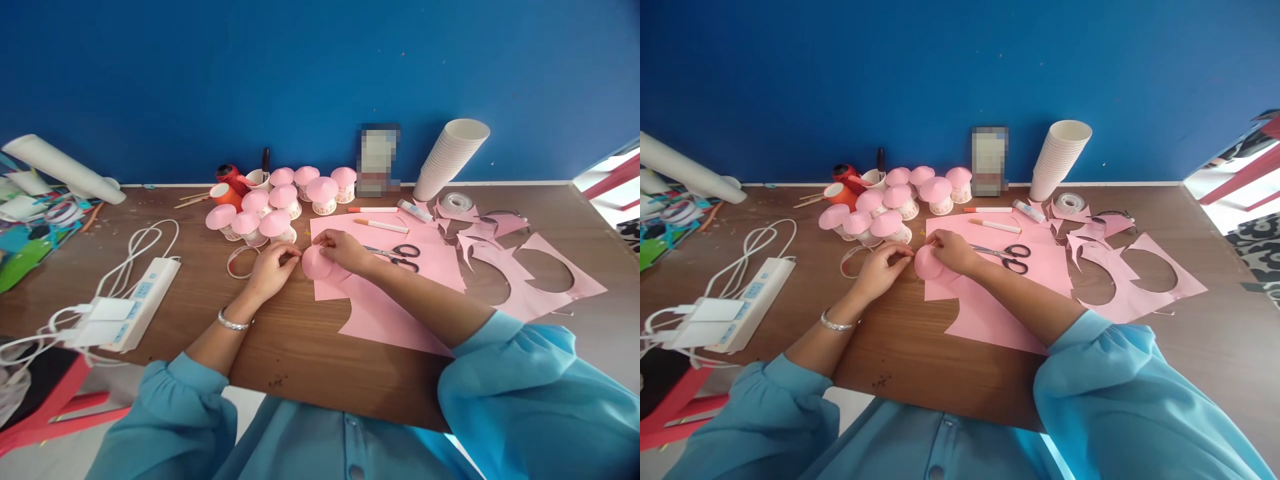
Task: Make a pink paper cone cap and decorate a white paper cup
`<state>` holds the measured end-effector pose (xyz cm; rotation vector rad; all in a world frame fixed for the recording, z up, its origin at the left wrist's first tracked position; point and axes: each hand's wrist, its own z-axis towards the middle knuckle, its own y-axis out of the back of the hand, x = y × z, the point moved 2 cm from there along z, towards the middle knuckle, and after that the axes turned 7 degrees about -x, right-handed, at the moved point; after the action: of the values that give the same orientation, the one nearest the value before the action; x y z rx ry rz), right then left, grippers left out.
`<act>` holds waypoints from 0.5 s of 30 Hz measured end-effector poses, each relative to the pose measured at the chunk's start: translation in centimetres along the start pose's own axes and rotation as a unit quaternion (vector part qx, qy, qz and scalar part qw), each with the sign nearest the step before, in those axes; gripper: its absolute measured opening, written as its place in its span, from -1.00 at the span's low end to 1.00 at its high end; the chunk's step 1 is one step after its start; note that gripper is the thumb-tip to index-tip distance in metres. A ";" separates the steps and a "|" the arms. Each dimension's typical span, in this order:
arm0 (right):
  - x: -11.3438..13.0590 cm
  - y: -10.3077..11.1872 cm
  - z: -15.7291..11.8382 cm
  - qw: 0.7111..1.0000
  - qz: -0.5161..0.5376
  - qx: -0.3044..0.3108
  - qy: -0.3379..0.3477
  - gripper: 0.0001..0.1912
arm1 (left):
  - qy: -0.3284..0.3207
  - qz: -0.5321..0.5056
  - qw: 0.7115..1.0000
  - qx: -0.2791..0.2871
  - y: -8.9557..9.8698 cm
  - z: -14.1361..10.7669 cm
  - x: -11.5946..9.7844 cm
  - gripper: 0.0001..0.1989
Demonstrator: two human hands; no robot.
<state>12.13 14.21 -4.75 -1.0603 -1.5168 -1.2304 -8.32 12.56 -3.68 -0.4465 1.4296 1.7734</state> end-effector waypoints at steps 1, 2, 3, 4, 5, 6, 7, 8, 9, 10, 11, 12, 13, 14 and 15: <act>-0.1 0.2 0.2 1.000 -0.010 -0.009 0.004 -0.73 | -0.003 -0.002 1.000 -0.003 0.0 0.1 0.1 -0.90; -0.1 0.3 0.4 1.000 -0.018 -0.017 0.007 -0.72 | -0.003 -0.005 1.000 -0.006 -0.1 0.2 0.3 -0.90; -0.2 0.5 0.6 0.999 -0.024 -0.024 0.009 -0.72 | -0.002 -0.006 1.000 -0.008 -0.1 0.2 0.3 -0.89; -0.2 0.5 0.8 0.999 -0.026 -0.029 0.009 -0.72 | 0.000 -0.008 1.000 -0.011 -0.2 0.1 0.4 -0.88; -0.2 0.6 0.9 0.999 -0.025 -0.032 0.009 -0.72 | 0.004 -0.012 1.000 -0.013 -0.2 0.0 0.3 -0.87; -0.2 0.6 1.0 0.999 -0.019 -0.033 0.007 -0.72 | 0.012 -0.017 1.000 -0.016 -0.2 -0.2 0.2 -0.87; -0.2 0.6 1.0 0.999 -0.009 -0.031 0.005 -0.73 | 0.023 -0.027 0.999 -0.019 -0.2 -0.4 0.1 -0.87; -0.1 0.5 1.0 1.000 0.006 -0.025 0.002 -0.74 | 0.039 -0.043 0.998 -0.024 -0.3 -0.6 -0.1 -0.84; -0.1 0.5 0.9 1.000 0.023 -0.017 -0.002 -0.75 | 0.059 -0.067 0.996 -0.028 -0.3 -0.8 -0.3 -0.79; 0.0 0.5 0.7 0.999 0.044 -0.008 -0.007 -0.76 | 0.082 -0.100 0.991 -0.033 -0.3 -1.0 -0.6 -0.71; 0.2 0.5 0.3 0.998 0.065 0.001 -0.011 -0.76 | 0.106 -0.139 0.984 -0.038 -0.3 -1.2 -1.0 -0.63; 0.3 0.5 -0.1 0.996 0.086 0.009 -0.014 -0.74 | 0.129 -0.183 0.974 -0.039 -0.4 -1.3 -1.3 -0.57; 0.5 0.6 -0.7 0.994 0.105 0.014 -0.015 -0.72 | 0.150 -0.226 0.962 -0.040 -0.4 -1.4 -1.7 -0.54; 0.7 0.8 -1.3 0.992 0.123 0.017 -0.015 -0.69 | 0.170 -0.264 0.949 -0.039 -0.5 -1.4 -2.1 -0.53; 0.8 1.0 -1.8 0.990 0.140 0.018 -0.015 -0.67 | 0.190 -0.300 0.934 -0.032 -0.7 -1.3 -2.4 -0.52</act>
<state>13.14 12.60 -3.56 -1.2260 -1.3525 -0.9917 -6.58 10.49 -2.82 -1.1751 1.2948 1.2730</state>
